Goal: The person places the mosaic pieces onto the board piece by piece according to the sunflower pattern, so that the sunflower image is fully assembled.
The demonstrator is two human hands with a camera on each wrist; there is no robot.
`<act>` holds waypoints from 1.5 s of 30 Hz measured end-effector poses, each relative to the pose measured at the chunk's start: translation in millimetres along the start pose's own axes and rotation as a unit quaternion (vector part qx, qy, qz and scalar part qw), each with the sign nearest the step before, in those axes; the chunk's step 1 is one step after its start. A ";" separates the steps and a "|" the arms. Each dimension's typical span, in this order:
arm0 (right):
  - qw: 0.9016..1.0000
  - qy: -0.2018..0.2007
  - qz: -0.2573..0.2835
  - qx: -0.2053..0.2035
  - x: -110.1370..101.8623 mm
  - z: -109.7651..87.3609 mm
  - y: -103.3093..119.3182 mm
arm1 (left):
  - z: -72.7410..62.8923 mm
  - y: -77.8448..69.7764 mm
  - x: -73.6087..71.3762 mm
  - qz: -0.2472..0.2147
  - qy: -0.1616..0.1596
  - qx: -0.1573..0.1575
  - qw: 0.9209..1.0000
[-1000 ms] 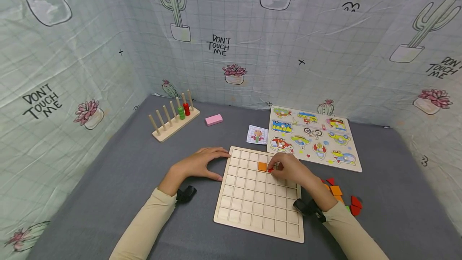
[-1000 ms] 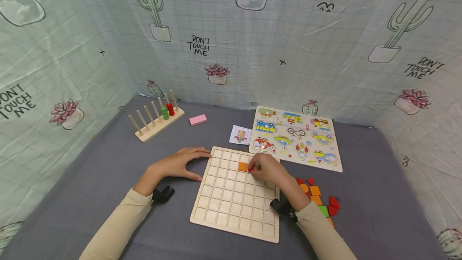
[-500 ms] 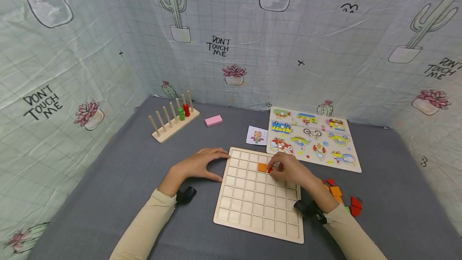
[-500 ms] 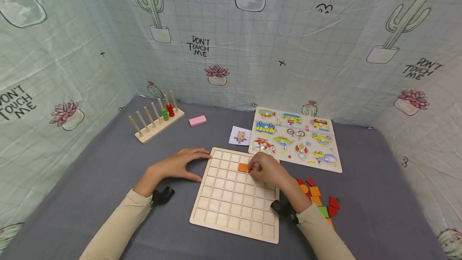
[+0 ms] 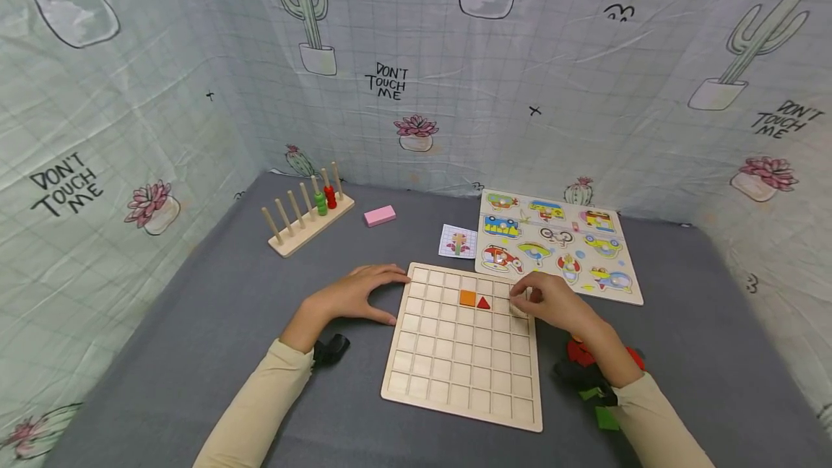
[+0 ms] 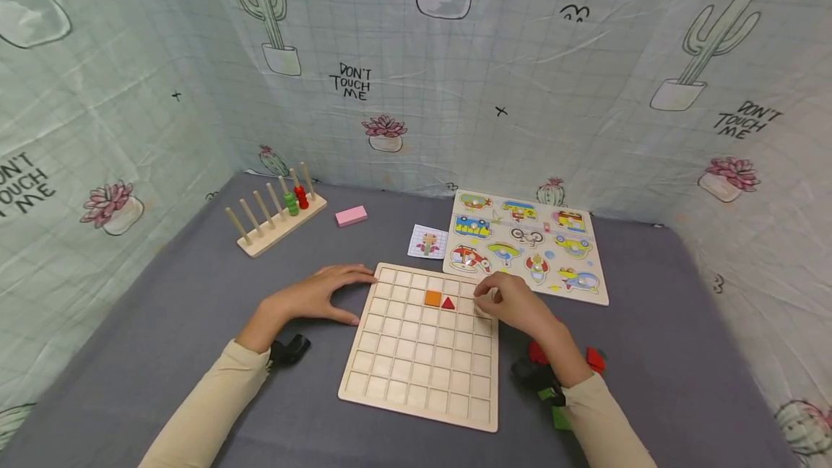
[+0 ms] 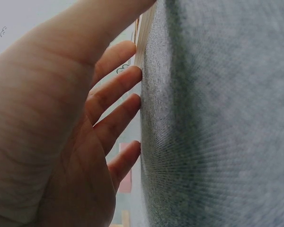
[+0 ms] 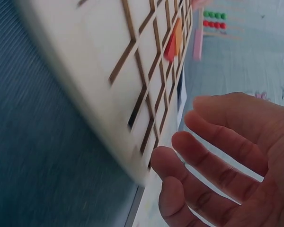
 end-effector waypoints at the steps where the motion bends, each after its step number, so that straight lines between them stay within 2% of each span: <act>1: 1.000 -0.003 -0.001 0.003 -1.7 -3.0 -1.8 | 0.0 -0.1 0.0 0.000 0.001 -0.001 1.000; 15: 0.998 0.009 -0.006 0.054 -20.1 -45.3 -21.8 | 0.9 1.1 0.3 0.003 -0.004 0.005 1.000; 20: 0.996 0.027 -0.010 0.081 -24.1 -54.1 -27.3 | 1.4 2.4 1.0 0.003 0.001 -0.002 1.000; 25: 0.992 0.028 0.002 0.120 -26.5 -58.6 -32.1 | 2.0 2.7 1.5 0.001 0.004 -0.006 1.000; 34: 0.994 0.014 -0.008 0.104 -22.0 -58.2 -35.6 | 0.7 0.5 0.5 -0.003 0.002 0.000 1.000; 45: 0.996 0.003 0.009 0.088 -20.5 -55.1 -34.4 | -0.1 0.3 -0.5 -0.004 0.002 -0.002 1.000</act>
Point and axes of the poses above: each hand's wrist, its own z-axis towards the middle knuckle, its own x-axis out of the palm, y = z × x, the point moved 4 cm from there along z, towards the middle knuckle, and after that the axes turned 9 degrees about -x, right-handed, at the moved point
